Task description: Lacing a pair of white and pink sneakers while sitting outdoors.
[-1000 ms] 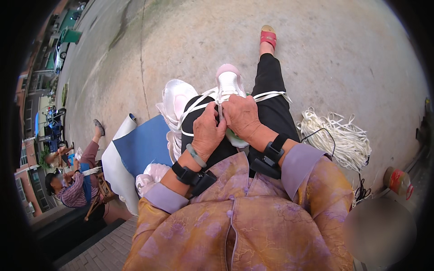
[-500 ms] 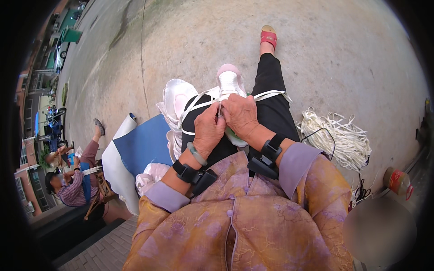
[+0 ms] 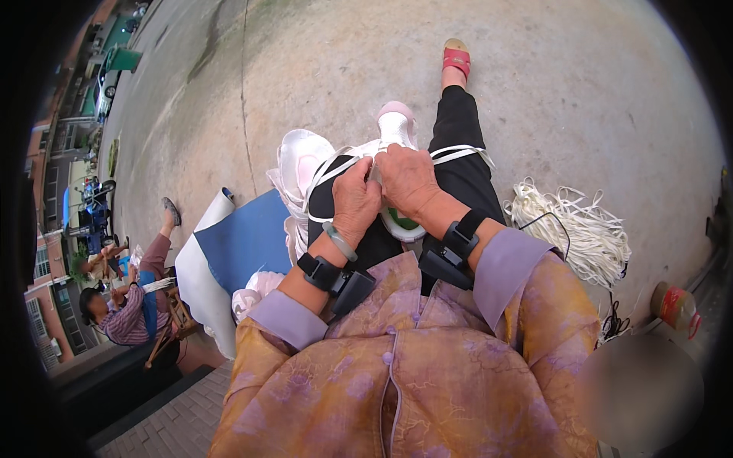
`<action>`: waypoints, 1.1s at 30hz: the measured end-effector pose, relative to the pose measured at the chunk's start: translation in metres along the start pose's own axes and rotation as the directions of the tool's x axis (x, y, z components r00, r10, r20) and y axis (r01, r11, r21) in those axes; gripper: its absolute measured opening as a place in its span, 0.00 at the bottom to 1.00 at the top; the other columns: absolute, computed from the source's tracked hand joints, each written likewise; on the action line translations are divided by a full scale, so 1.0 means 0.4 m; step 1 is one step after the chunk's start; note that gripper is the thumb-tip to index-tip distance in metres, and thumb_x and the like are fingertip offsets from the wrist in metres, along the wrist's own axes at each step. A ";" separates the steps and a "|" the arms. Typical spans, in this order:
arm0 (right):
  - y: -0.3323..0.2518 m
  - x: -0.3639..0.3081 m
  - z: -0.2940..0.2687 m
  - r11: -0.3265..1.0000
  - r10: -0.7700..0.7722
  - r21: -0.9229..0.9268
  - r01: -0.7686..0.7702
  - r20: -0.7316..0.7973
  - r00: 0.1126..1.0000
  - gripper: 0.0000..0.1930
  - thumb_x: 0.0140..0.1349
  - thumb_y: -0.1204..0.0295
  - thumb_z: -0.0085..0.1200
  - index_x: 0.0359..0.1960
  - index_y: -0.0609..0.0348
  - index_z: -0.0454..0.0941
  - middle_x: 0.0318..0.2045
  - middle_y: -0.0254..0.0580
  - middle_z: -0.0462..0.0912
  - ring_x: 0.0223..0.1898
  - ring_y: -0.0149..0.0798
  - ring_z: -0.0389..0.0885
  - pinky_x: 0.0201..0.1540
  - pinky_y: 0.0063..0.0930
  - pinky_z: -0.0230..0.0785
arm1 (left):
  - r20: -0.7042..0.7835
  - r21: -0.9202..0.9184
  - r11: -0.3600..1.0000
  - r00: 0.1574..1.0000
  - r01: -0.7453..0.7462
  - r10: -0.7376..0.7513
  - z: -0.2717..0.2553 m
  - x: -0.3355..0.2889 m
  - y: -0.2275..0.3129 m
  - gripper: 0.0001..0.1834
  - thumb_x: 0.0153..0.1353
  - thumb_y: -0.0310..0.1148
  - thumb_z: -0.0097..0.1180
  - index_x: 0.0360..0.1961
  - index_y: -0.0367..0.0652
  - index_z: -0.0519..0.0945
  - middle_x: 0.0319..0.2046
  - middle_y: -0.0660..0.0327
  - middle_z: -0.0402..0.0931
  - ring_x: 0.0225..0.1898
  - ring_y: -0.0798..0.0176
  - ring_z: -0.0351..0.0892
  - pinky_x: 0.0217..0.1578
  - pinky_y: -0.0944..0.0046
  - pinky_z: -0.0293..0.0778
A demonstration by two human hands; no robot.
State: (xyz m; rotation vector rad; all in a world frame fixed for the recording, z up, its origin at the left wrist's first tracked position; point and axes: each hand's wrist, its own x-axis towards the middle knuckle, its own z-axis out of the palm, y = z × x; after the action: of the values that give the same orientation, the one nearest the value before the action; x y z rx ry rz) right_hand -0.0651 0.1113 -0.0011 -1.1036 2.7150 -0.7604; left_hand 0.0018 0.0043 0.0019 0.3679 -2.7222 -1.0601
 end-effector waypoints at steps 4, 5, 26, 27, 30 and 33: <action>0.034 0.017 0.037 0.991 -0.130 -0.001 0.132 -0.177 0.976 0.03 0.48 0.71 0.51 0.24 0.55 0.72 0.24 0.42 0.72 0.28 0.46 0.77 0.28 0.38 0.68 | 0.050 0.047 0.997 0.997 0.061 -0.064 -0.002 0.033 0.007 0.07 0.45 0.24 0.47 0.29 0.36 0.70 0.26 0.45 0.74 0.33 0.40 0.74 0.34 0.46 0.69; 0.030 0.018 0.035 0.991 -0.133 0.002 0.136 -0.175 0.975 0.03 0.48 0.71 0.51 0.24 0.55 0.72 0.24 0.42 0.72 0.28 0.46 0.77 0.28 0.38 0.68 | 0.077 0.067 0.994 0.993 0.088 -0.093 -0.005 0.032 -0.001 0.07 0.45 0.24 0.47 0.29 0.36 0.71 0.26 0.45 0.74 0.32 0.40 0.74 0.34 0.46 0.69; 0.450 -0.500 -0.239 0.661 0.598 0.556 -0.505 0.017 0.801 0.04 0.52 0.77 0.54 0.24 0.61 0.72 0.19 0.28 0.69 0.23 0.22 0.63 0.27 0.18 0.58 | 0.101 0.109 0.994 0.994 0.021 -0.033 -0.012 -0.005 0.010 0.09 0.50 0.28 0.49 0.33 0.35 0.73 0.27 0.47 0.73 0.31 0.43 0.75 0.34 0.49 0.70; 0.446 -0.507 -0.242 0.620 0.616 0.579 -0.530 0.059 0.785 0.04 0.52 0.77 0.54 0.24 0.61 0.72 0.19 0.27 0.69 0.23 0.22 0.63 0.27 0.17 0.57 | 0.098 0.114 0.993 0.995 0.025 -0.036 -0.020 -0.006 0.009 0.09 0.50 0.28 0.49 0.33 0.35 0.73 0.27 0.47 0.73 0.31 0.43 0.75 0.34 0.49 0.70; 0.400 -0.470 -0.231 0.778 0.415 0.473 -0.413 0.105 0.904 0.03 0.49 0.77 0.55 0.24 0.60 0.72 0.19 0.31 0.71 0.21 0.25 0.66 0.26 0.19 0.59 | 0.098 -0.015 0.999 0.994 0.050 -0.048 -0.046 0.005 0.000 0.08 0.50 0.30 0.52 0.30 0.37 0.74 0.27 0.49 0.73 0.30 0.45 0.74 0.32 0.51 0.70; 0.328 -0.369 -0.236 0.911 0.274 0.272 -0.311 0.167 0.947 0.06 0.45 0.76 0.55 0.27 0.59 0.74 0.26 0.38 0.75 0.27 0.35 0.73 0.32 0.27 0.63 | -0.079 0.132 0.989 0.994 -0.065 0.076 -0.071 0.050 -0.033 0.08 0.49 0.30 0.55 0.30 0.38 0.76 0.28 0.53 0.75 0.30 0.49 0.74 0.33 0.55 0.70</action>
State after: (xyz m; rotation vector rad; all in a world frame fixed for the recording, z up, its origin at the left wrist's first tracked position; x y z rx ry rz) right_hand -0.0658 0.3301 0.0045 -0.6362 2.4742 -0.9669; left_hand -0.0075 -0.0292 0.0152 0.3259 -2.7142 -0.8329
